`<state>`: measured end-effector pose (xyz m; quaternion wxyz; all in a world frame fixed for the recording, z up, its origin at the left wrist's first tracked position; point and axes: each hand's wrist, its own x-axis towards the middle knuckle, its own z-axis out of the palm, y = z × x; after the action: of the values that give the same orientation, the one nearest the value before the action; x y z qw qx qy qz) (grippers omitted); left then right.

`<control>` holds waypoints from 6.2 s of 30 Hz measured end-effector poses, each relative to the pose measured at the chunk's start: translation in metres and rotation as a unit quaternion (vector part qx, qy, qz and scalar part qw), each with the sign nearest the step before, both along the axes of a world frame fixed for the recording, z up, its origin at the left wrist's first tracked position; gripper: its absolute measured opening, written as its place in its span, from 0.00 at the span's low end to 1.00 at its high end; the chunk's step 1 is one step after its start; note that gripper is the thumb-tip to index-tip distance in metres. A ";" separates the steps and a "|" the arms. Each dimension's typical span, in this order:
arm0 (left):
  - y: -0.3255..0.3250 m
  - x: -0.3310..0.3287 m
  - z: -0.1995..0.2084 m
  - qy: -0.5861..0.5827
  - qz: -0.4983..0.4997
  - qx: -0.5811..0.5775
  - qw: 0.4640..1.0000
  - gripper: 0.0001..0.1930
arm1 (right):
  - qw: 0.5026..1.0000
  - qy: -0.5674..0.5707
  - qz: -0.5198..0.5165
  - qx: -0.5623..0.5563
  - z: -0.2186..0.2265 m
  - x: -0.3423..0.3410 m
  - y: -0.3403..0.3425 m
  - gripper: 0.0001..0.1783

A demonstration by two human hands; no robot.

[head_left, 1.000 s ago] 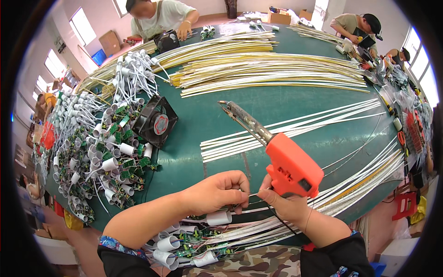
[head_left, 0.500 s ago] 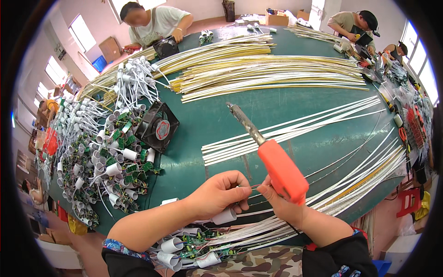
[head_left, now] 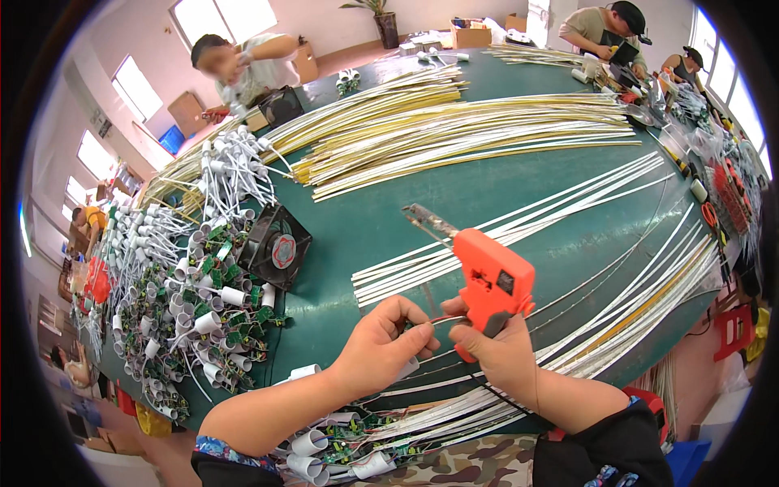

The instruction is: The person solders wires from circuit board modules onto LED strips on a workbench using a handheld soldering tool.

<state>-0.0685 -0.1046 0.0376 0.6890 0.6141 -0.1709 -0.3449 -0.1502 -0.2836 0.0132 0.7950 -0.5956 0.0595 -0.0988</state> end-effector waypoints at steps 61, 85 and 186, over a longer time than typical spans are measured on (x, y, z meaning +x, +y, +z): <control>0.081 0.077 -0.047 -0.237 0.047 0.398 0.885 0.11 | 0.949 0.054 0.163 -0.263 -0.017 0.011 -0.001 0.19; 0.077 0.077 -0.039 -0.240 0.028 0.445 0.862 0.12 | 0.955 0.060 0.145 -0.253 -0.012 0.006 -0.004 0.23; 0.085 0.077 -0.060 -0.656 -0.018 0.279 0.701 0.12 | 0.949 0.064 0.160 -0.265 -0.004 0.011 -0.013 0.27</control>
<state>0.0081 -0.0198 -0.0228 0.1932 0.8461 -0.4864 0.1004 -0.1395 -0.2962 0.0089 0.6081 -0.7918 -0.0144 0.0561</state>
